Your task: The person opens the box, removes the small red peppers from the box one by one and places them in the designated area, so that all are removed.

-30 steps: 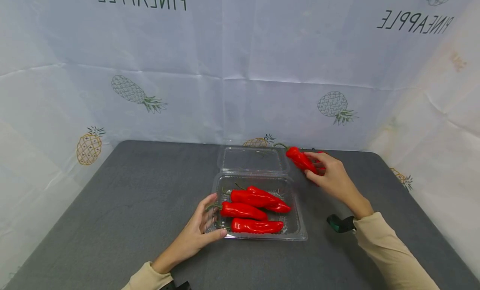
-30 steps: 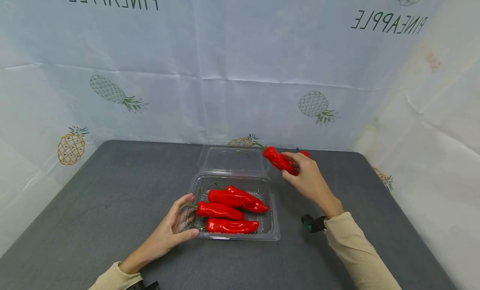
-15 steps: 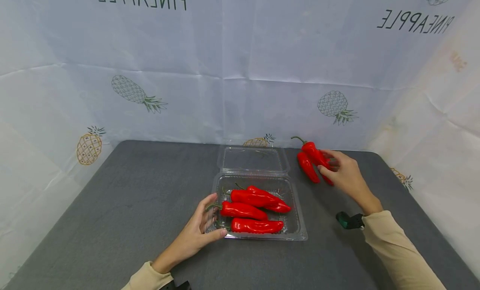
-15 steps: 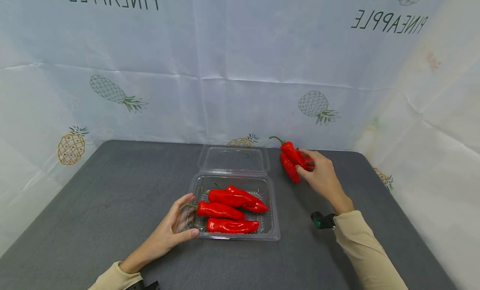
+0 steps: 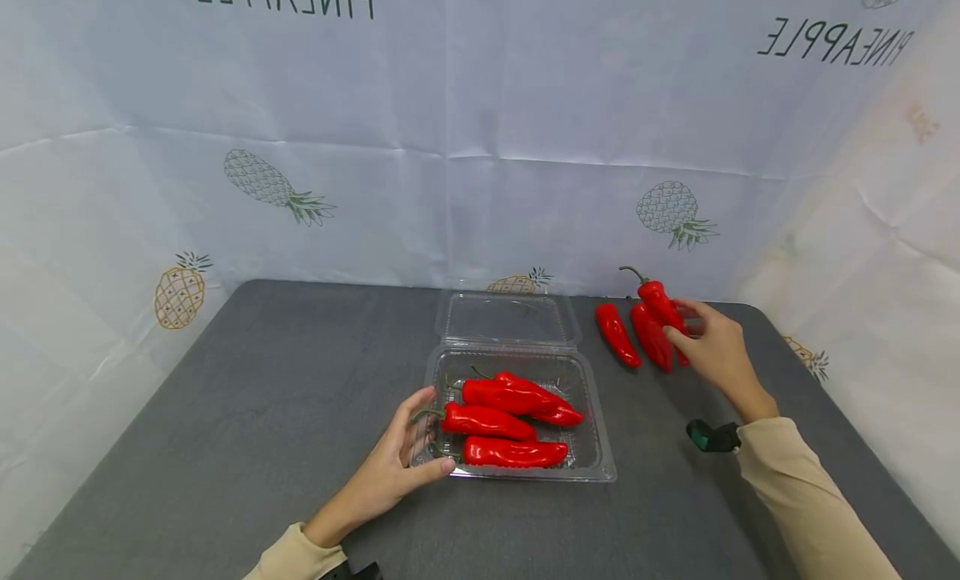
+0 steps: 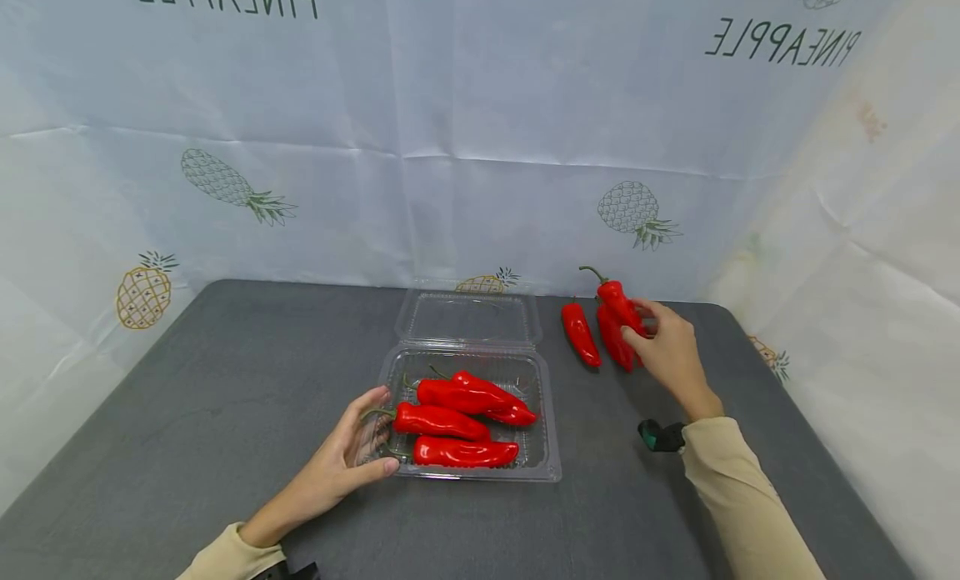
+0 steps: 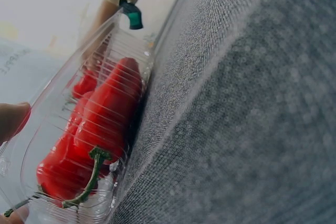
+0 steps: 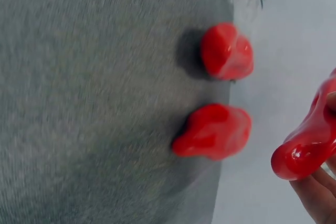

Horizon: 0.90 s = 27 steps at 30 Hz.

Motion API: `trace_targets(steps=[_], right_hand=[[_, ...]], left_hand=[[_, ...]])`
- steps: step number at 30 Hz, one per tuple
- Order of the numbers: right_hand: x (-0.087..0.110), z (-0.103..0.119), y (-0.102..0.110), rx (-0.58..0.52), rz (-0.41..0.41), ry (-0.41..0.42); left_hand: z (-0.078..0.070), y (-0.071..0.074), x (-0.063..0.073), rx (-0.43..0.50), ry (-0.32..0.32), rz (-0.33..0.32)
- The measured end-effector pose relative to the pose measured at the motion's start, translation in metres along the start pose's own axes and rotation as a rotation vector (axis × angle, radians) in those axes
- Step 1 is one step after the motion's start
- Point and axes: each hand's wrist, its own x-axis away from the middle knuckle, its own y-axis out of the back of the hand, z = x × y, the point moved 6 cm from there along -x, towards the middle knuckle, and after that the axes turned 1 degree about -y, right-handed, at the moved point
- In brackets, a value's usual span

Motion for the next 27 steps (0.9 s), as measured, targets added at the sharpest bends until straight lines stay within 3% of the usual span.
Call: trace_targets(steps=[9, 27], right_hand=[[-0.002, -0.021, 0.002, 0.001, 0.011, -0.096], [-0.007, -0.051, -0.004, 0.028, 0.019, -0.187]], left_hand=[[0.000, 0.000, 0.000, 0.002, 0.005, -0.005], [-0.002, 0.000, 0.001, -0.001, 0.001, -0.002]])
